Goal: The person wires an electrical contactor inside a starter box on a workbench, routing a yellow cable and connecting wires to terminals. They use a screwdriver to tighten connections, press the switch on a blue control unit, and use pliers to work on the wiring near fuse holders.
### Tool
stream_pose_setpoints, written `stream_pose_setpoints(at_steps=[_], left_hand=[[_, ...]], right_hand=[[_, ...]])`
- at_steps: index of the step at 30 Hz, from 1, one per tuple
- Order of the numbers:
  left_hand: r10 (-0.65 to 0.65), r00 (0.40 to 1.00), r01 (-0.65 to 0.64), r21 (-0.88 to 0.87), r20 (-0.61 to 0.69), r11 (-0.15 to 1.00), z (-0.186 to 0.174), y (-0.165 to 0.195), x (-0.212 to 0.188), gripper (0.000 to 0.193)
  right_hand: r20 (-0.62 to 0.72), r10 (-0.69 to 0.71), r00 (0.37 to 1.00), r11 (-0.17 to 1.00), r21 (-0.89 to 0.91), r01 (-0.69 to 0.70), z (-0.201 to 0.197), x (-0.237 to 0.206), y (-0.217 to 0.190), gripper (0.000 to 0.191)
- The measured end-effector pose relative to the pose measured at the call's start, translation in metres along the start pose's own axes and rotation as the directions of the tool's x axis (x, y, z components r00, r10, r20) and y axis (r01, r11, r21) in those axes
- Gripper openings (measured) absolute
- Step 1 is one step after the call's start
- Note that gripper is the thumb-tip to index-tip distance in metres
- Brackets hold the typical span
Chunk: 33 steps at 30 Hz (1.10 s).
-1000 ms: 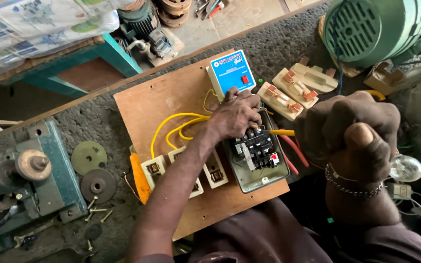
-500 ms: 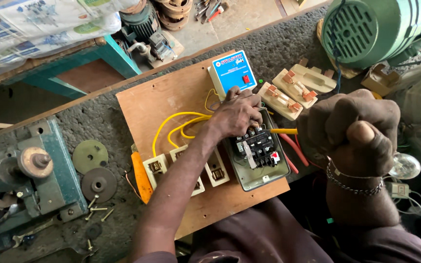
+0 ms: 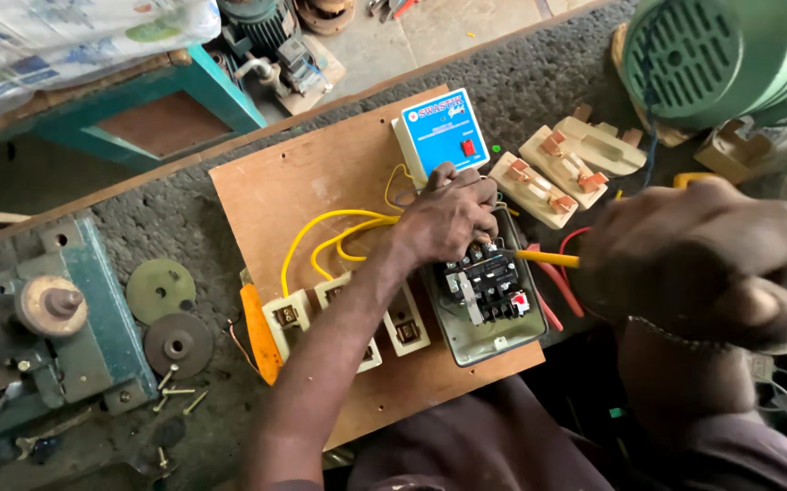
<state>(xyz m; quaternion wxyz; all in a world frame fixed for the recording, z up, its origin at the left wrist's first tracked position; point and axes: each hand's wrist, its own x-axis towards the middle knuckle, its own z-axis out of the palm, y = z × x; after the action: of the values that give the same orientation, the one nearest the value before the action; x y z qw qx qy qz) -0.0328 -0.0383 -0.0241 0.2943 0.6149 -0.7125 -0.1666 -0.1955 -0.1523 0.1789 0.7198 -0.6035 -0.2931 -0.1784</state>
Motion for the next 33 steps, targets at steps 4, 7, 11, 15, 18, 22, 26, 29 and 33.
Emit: stream_pose_setpoints(at_steps=[4,7,11,15,18,22,26,29,33], left_hand=[[-0.005,1.0,0.006,-0.013,0.009,1.0,-0.001,0.001,0.0,0.01],[0.013,1.0,-0.013,-0.018,-0.014,1.0,-0.003,0.003,0.001,0.01],[0.005,1.0,-0.005,-0.008,-0.004,1.0,-0.006,0.005,0.001,0.01],[-0.018,0.999,0.017,0.016,0.027,1.0,-0.006,0.006,0.001,0.011],[-0.033,0.999,0.033,0.023,0.009,0.999,-0.005,0.007,0.0,0.013],[-0.005,1.0,0.005,0.029,-0.009,1.0,-0.004,0.006,0.001,0.01],[0.007,1.0,-0.006,0.024,-0.012,1.0,-0.004,0.004,0.0,0.009],[0.014,0.999,-0.013,0.026,-0.032,1.0,-0.003,0.004,0.0,0.009],[0.018,0.999,-0.018,0.017,-0.028,1.0,-0.003,0.004,0.0,0.01]], right_hand=[[-0.14,0.027,0.99,0.995,-0.095,-0.04,-0.004,-0.023,-0.007,0.047],[-0.119,0.028,0.992,0.997,-0.072,-0.037,-0.008,-0.028,-0.01,0.045],[-0.087,0.036,0.996,0.997,-0.062,-0.041,-0.006,-0.022,-0.011,0.045],[-0.126,0.0,0.992,0.993,-0.12,-0.016,0.002,-0.018,-0.008,0.044],[-0.114,0.004,0.994,0.993,-0.117,-0.017,0.002,-0.02,-0.009,0.043],[-0.106,-0.03,0.994,0.996,-0.084,0.021,0.0,-0.027,-0.012,0.04],[-0.093,0.001,0.996,0.994,-0.105,-0.011,-0.003,-0.028,-0.014,0.042],[-0.034,0.019,0.999,0.994,-0.111,-0.023,-0.004,-0.023,-0.013,0.043],[-0.045,-0.026,0.999,0.998,-0.064,0.023,-0.001,-0.02,-0.01,0.041]])
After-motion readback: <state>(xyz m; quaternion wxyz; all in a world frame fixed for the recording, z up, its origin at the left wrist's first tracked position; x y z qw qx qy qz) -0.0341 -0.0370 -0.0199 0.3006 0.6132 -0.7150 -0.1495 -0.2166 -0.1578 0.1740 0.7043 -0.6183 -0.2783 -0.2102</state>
